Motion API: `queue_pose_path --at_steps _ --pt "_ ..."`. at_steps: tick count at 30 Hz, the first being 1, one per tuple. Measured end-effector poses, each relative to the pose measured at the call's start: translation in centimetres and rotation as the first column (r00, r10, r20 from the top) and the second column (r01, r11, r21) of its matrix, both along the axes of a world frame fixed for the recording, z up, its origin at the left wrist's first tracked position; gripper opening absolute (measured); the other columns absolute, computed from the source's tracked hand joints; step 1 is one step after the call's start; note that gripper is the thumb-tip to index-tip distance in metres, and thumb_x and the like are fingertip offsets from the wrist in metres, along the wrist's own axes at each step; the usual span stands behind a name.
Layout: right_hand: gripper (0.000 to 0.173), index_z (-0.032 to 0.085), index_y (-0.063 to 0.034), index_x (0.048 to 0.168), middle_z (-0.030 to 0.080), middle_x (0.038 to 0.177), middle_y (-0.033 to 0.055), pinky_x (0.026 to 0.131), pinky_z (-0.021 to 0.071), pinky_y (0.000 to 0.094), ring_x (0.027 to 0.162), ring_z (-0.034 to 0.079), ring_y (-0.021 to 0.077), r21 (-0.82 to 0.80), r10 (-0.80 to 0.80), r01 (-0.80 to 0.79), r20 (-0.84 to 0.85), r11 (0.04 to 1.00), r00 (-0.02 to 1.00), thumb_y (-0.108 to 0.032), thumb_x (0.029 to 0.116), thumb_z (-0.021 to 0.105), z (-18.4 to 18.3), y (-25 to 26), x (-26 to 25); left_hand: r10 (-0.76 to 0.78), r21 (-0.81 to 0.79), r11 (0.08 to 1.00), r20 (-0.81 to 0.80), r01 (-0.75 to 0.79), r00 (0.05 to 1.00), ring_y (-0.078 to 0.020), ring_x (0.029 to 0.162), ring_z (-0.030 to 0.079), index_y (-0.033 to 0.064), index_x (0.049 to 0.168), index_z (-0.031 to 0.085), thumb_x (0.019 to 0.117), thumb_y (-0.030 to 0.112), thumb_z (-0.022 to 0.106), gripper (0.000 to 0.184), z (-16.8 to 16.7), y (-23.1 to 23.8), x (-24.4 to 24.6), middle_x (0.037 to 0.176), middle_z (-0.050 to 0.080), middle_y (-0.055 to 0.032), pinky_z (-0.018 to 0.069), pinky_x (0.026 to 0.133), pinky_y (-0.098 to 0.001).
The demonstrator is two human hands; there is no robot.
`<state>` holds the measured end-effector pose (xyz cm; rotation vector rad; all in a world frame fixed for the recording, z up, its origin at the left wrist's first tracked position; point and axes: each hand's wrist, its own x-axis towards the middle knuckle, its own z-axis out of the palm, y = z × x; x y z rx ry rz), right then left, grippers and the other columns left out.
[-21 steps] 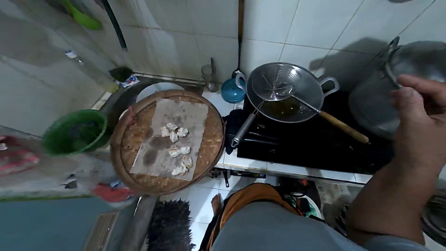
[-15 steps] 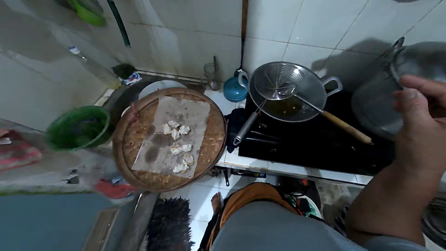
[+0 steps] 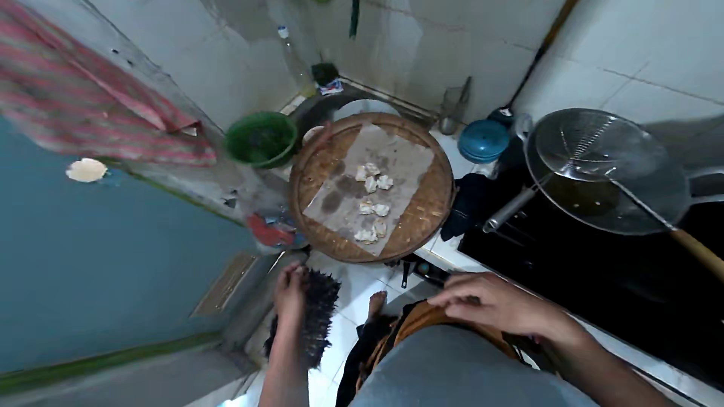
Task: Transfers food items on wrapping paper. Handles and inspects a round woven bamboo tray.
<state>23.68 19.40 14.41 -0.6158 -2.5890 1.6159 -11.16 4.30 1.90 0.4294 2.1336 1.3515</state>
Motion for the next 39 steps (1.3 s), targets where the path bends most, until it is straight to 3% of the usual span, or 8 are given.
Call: queue_pose_path --at_steps 8,13,20,24,29,32,35,39 --pt "0.029 0.068 -0.0028 0.128 0.068 0.127 0.0170 0.104 0.0504 0.0458 0.116 0.065 0.0261 -0.055 -0.365 0.398 0.299 0.916 0.882 -0.018 0.1053 0.059 -7.7 9.6 -11.6 -0.457 -0.225 0.888 -0.314 0.402 0.832 -0.0382 0.119 0.062 -0.0001 0.136 0.059 0.1070 0.015 0.051 0.033 1.0 10.9 -6.2 0.132 0.061 -0.0241 0.0480 0.102 -0.0572" --pt "0.033 0.063 -0.0042 0.135 0.063 0.134 0.0219 0.108 0.0471 0.0566 0.126 0.060 0.0371 0.201 -0.643 0.612 0.284 0.765 0.711 -0.017 0.1045 0.060 -12.3 16.3 -15.1 -0.665 -0.532 0.701 -0.248 0.475 0.704 -0.0453 0.134 0.050 0.0000 0.143 0.053 0.1037 0.017 0.055 0.043 -1.1 16.1 -9.9 0.148 0.048 -0.0269 0.0423 0.109 -0.0634" --pt "0.046 0.050 -0.0017 0.149 0.041 0.155 0.0295 0.119 0.0344 0.0577 0.146 0.038 0.0461 0.616 -0.773 0.537 0.197 0.576 0.603 -0.011 0.1045 0.053 -13.6 22.7 -18.1 -0.703 -0.703 0.595 -0.220 0.390 0.676 -0.0505 0.128 0.052 -0.0020 0.142 0.051 0.0962 0.023 0.067 0.054 -1.9 19.6 -11.6 0.141 0.050 -0.0324 0.0466 0.101 -0.0654" --pt "0.049 0.046 -0.0088 0.154 0.044 0.152 0.0298 0.109 0.0420 0.0640 0.137 0.045 0.0516 0.665 -0.811 0.529 0.207 0.527 0.548 -0.013 0.1053 0.050 -13.3 24.5 -19.9 -0.698 -0.723 0.565 -0.164 0.397 0.697 -0.0488 0.125 0.056 -0.0008 0.138 0.053 0.0952 0.020 0.066 0.049 -1.5 20.8 -12.2 0.138 0.054 -0.0298 0.0491 0.097 -0.0654" --pt "0.053 0.046 -0.0109 0.154 0.038 0.154 0.0315 0.108 0.0450 0.0600 0.137 0.046 0.0498 0.578 -0.889 0.690 0.158 0.436 0.430 -0.012 0.1016 0.056 -13.4 23.8 -21.3 -0.709 -0.672 0.594 -0.178 0.442 0.682 -0.0444 0.125 0.057 0.0000 0.127 0.062 0.1018 0.022 0.059 0.034 -1.6 21.1 -12.7 0.140 0.054 -0.0258 0.0488 0.100 -0.0620" --pt "0.073 0.032 -0.0119 0.161 0.036 0.157 0.0281 0.107 0.0483 0.0558 0.136 0.049 0.0455 0.381 -0.954 0.878 0.047 0.290 0.295 -0.006 0.0952 0.063 -13.7 22.4 -21.3 -0.635 -0.549 0.677 -0.097 0.491 0.766 -0.0433 0.116 0.062 0.0014 0.132 0.056 0.1032 0.023 0.058 0.036 -1.7 20.3 -13.0 0.126 0.063 -0.0253 0.0492 0.096 -0.0631" --pt "0.086 0.024 -0.0093 0.162 0.044 0.151 0.0284 0.109 0.0454 0.0535 0.135 0.050 0.0421 0.146 -0.992 0.981 0.039 0.128 0.123 -0.007 0.0903 0.072 -14.5 21.0 -20.9 -0.631 -0.477 0.678 0.012 0.559 0.775 -0.0453 0.120 0.060 0.0033 0.147 0.044 0.1021 0.020 0.061 0.051 -1.2 19.5 -13.0 0.130 0.060 -0.0281 0.0464 0.100 -0.0642" --pt "0.069 0.037 0.0024 0.152 0.056 0.135 0.0277 0.106 0.0463 0.0519 0.124 0.056 0.0382 0.056 -0.979 0.987 0.145 0.149 0.140 -0.013 0.0946 0.072 -14.7 20.4 -20.0 -0.490 -0.188 0.831 0.198 0.524 0.849 -0.0353 0.120 0.059 0.0027 0.146 0.046 0.1010 0.018 0.064 0.051 -0.6 18.2 -12.4 0.136 0.057 -0.0251 0.0486 0.101 -0.0520"
